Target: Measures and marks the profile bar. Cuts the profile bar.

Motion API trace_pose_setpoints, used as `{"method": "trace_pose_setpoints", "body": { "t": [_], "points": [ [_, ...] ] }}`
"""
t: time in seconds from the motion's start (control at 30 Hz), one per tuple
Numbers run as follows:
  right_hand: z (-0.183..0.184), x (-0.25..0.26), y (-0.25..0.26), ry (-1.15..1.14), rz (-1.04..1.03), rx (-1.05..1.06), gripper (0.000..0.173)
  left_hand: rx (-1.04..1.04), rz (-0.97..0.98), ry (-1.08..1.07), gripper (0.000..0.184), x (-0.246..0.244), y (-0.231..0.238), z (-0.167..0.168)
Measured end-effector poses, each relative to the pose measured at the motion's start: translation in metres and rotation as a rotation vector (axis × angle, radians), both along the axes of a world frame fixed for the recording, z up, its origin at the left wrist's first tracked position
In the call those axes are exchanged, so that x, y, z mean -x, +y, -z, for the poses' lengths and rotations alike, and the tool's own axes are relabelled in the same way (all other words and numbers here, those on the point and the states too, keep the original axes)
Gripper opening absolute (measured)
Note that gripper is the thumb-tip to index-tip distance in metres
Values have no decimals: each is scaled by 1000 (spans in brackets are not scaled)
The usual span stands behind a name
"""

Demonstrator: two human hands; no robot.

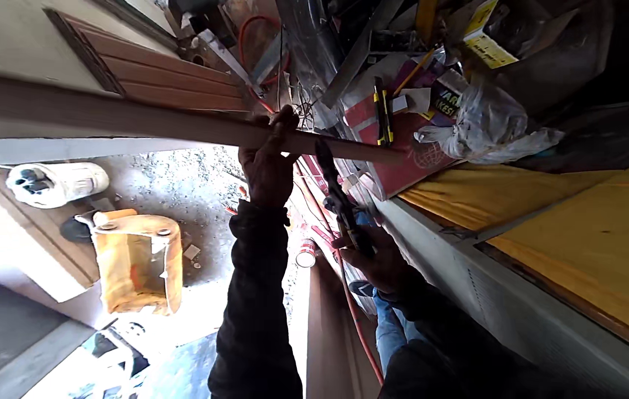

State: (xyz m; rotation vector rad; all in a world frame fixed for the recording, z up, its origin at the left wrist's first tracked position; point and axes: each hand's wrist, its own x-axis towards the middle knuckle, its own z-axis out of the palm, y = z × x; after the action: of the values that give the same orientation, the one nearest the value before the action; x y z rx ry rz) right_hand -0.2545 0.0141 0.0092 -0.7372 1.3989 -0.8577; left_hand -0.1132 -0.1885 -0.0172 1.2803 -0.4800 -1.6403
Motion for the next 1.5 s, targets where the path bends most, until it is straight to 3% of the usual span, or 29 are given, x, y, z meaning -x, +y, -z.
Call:
{"method": "trace_pose_setpoints", "body": {
  "t": [0.23,0.33,0.47,0.63,0.87,1.5],
  "points": [
    [-7,-14,6,0,-71,-123,16,-36,-238,126,14,-10,26,7],
    [-10,-13,1,27,-128,-152,15,-65,-295,123,30,-7,34,6],
    [-10,-13,-3,41,-163,-165,14,-80,-356,138,24,-4,40,10],
    [-5,-9,-6,89,-214,-167,17,-81,-356,104,31,-2,44,15],
    [-6,-7,-12,123,-255,-203,16,-69,-374,112,24,1,45,16],
    [-7,-12,-11,90,-181,-177,13,-85,-412,136,24,4,42,9]
  ]
}}
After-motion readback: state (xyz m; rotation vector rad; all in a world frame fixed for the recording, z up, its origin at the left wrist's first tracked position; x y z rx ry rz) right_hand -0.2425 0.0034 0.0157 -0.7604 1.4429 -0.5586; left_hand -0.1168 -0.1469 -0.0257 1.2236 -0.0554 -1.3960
